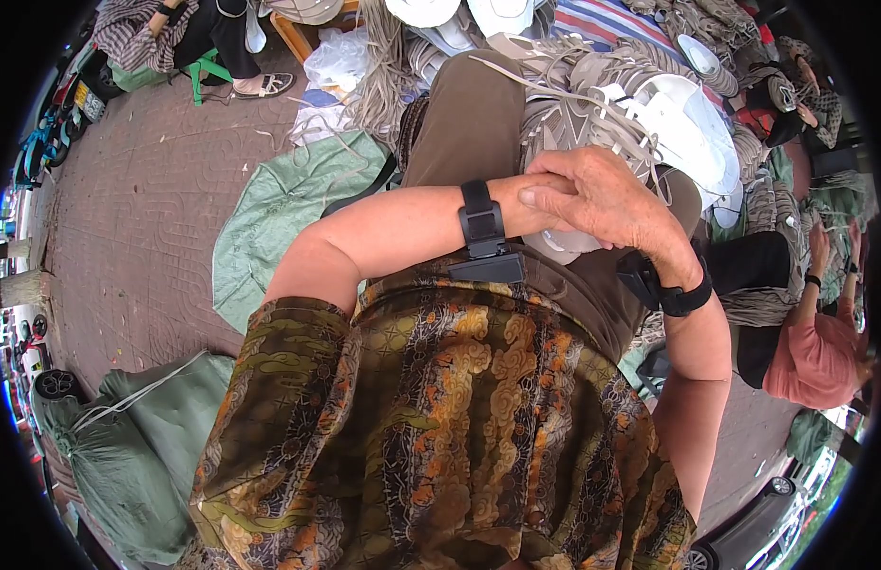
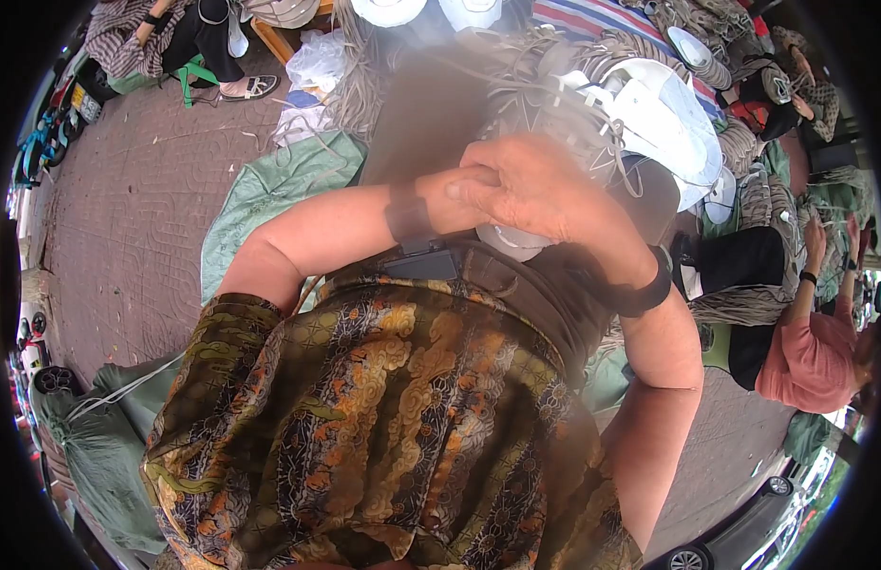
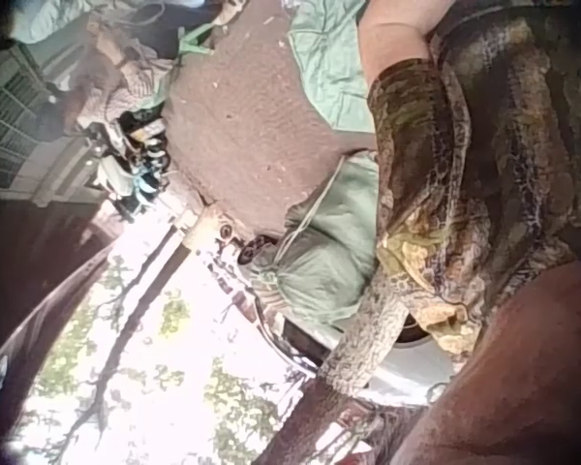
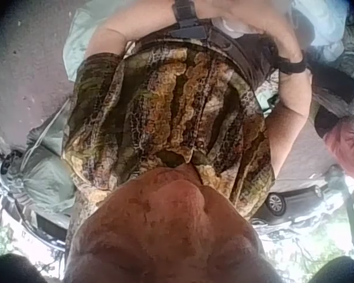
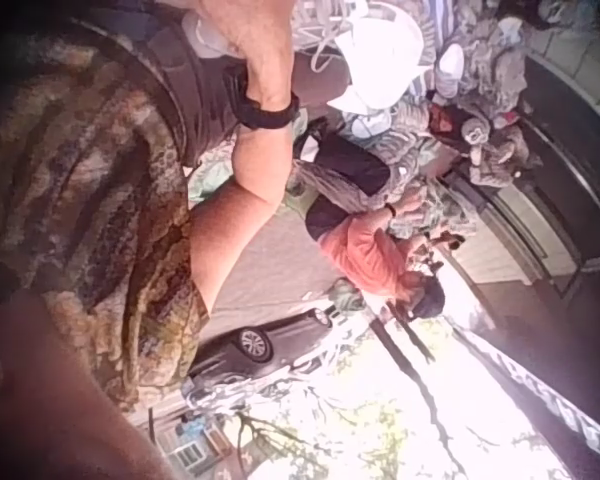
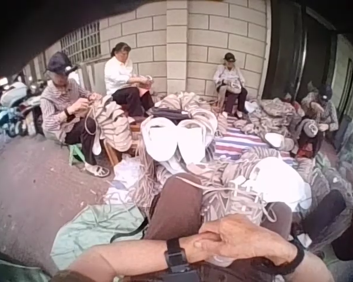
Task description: Lacing a new pair of athletic shoes as part of a manufacturing process.
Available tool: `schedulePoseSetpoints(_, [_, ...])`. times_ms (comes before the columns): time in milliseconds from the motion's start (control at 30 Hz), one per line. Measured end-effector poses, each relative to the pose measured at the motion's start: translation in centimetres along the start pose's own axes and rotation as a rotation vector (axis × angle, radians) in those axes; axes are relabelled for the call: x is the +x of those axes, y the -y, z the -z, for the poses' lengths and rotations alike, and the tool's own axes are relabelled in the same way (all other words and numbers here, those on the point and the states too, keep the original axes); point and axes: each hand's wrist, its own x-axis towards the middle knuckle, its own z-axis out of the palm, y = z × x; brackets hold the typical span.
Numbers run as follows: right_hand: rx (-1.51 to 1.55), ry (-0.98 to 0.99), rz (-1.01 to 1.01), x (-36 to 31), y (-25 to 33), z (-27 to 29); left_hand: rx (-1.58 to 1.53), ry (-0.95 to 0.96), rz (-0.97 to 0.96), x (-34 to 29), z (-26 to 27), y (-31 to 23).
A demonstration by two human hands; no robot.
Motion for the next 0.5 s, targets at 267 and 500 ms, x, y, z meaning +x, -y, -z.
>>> schedulePoseSetpoints(267, [-0.016,0.0,-0.026,0.12,0.31,0.04,0.021,-0.003,-0.064,-0.3,0.21,0.16])
schedulePoseSetpoints(500, [-0.014,-0.011,0.022,0.18,-0.28,-0.19,0.031,-0.009,-0.021,-0.32,0.24,0.24])
